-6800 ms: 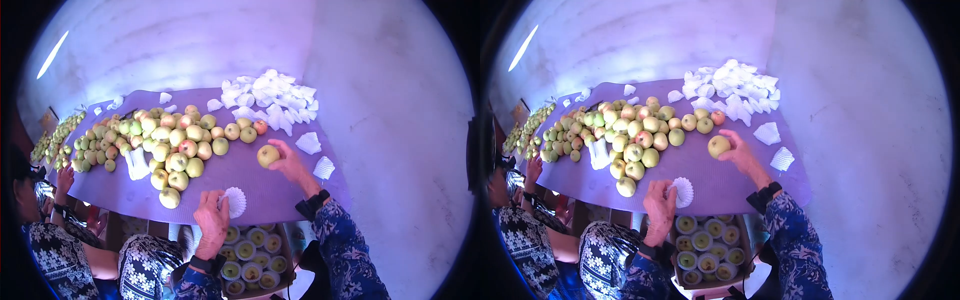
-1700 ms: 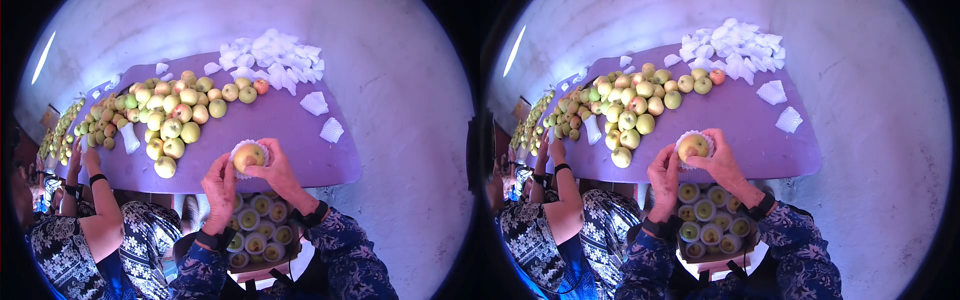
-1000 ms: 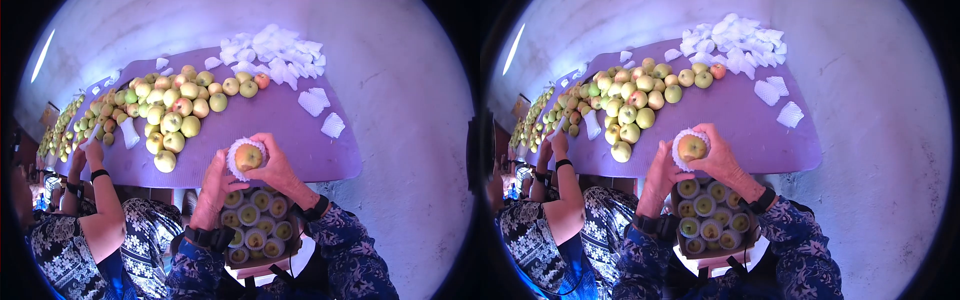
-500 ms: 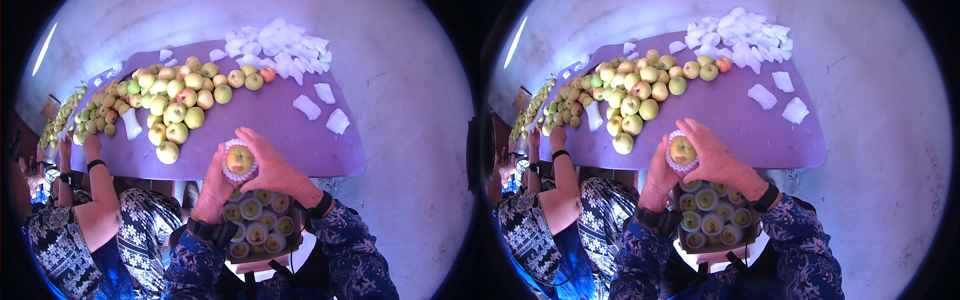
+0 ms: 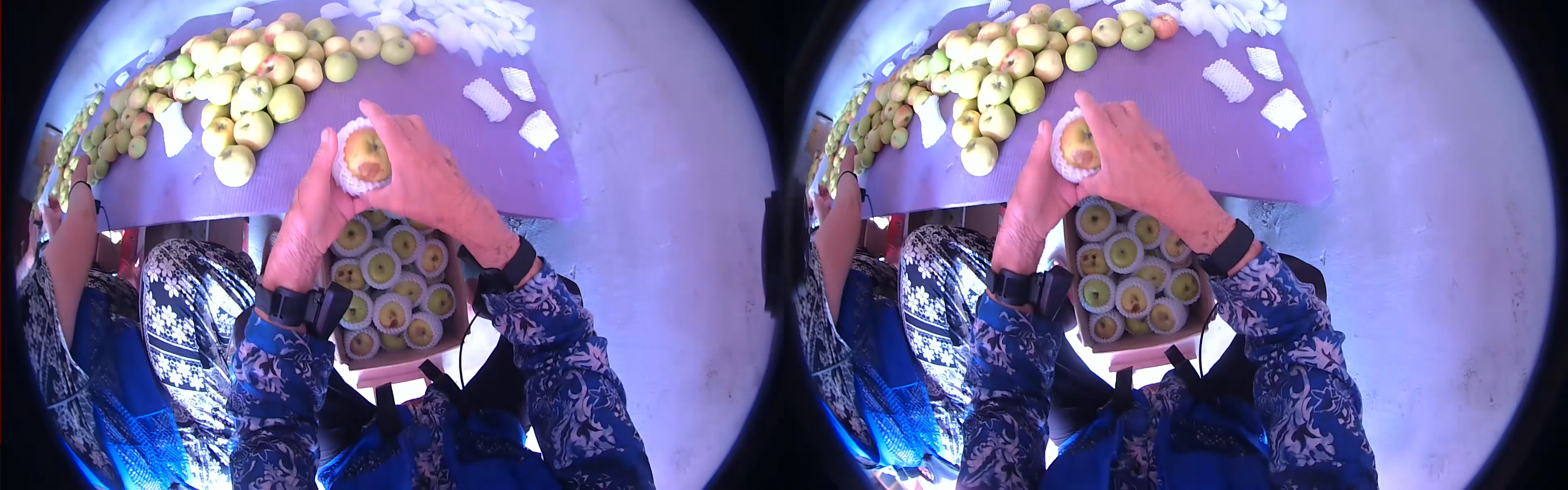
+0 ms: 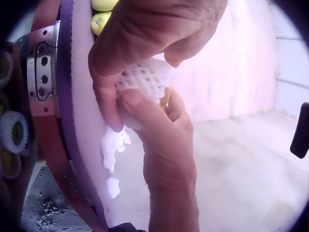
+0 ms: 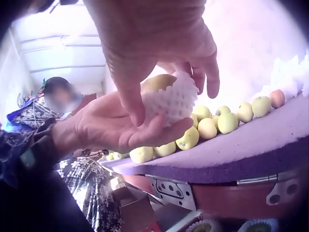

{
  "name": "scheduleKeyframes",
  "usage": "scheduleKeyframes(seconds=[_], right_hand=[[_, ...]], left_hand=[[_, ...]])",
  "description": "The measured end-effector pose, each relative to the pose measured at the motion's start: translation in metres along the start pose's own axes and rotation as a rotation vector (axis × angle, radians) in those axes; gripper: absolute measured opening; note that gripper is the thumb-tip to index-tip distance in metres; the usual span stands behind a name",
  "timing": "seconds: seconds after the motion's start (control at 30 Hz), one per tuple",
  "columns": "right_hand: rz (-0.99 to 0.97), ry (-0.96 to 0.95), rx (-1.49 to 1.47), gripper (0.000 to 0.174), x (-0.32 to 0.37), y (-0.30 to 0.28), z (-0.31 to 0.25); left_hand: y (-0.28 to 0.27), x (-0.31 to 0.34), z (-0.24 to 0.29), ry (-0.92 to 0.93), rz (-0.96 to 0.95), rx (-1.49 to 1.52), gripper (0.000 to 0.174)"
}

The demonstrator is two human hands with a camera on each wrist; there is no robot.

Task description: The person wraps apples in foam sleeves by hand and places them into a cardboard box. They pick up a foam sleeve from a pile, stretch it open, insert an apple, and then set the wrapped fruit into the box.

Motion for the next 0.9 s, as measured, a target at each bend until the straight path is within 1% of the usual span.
scheduleKeyframes(seconds=[0.17,0.27,0.3,0.37,0.4,0.47,0.6,0.67,0.7,0.77,0.8,0.83,0.9], right_hand=[[0.07,-0.128,0.048,0.086,0.011,-0.007,-0.022],[-0.038,-0.024,0.105,0.079,0.02,0.0,-0.029],[-0.02,-0.028,0.125,0.078,0.023,-0.002,-0.032],[0.017,-0.034,0.164,0.075,0.031,-0.005,-0.034],[-0.001,-0.012,0.144,0.075,0.034,-0.003,-0.031],[-0.034,0.037,0.108,0.074,0.04,0.0,-0.026],[0.062,0.117,-0.052,0.074,0.045,-0.016,-0.019],[0.122,0.185,-0.114,0.073,0.049,-0.033,-0.012],[0.146,0.263,-0.149,0.074,0.053,-0.042,-0.007],[0.197,0.421,-0.225,0.075,0.067,-0.062,0.003],[0.219,0.443,-0.249,0.075,0.074,-0.068,0.006],[0.243,0.464,-0.272,0.076,0.083,-0.072,0.011],[0.266,0.482,-0.265,0.075,0.101,-0.077,0.016]], left_hand=[[0.007,0.012,0.006,0.068,-0.058,-0.094,0.066],[0.007,0.022,0.003,0.078,-0.05,-0.147,0.062],[0.007,0.025,0.002,0.074,-0.038,-0.166,0.061],[0.011,0.03,-0.003,0.07,-0.12,-0.163,0.06],[0.013,0.031,-0.005,0.07,-0.16,-0.163,0.06],[0.013,0.034,-0.011,0.047,-0.161,-0.161,0.061],[0.017,0.04,-0.011,-0.028,-0.177,-0.083,0.067],[-0.003,0.039,-0.002,-0.025,-0.115,-0.191,0.069],[-0.015,0.041,0.003,-0.024,-0.08,-0.244,0.07],[-0.022,0.05,0.023,0.051,-0.062,-0.373,0.068],[-0.023,0.055,0.033,0.088,-0.057,-0.441,0.066],[-0.029,0.058,0.038,0.114,-0.003,-0.459,0.056],[-0.038,0.067,0.042,0.131,0.052,-0.541,0.048]])
Point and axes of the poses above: each hand's wrist, its own x-axis away from the middle knuckle, its own y-axis out of the palm, z = x × y, the point moved 10 cm from there along -x, towards the middle knuckle, and after that the axes turned 6 degrees about z, right-handed, at the moved point
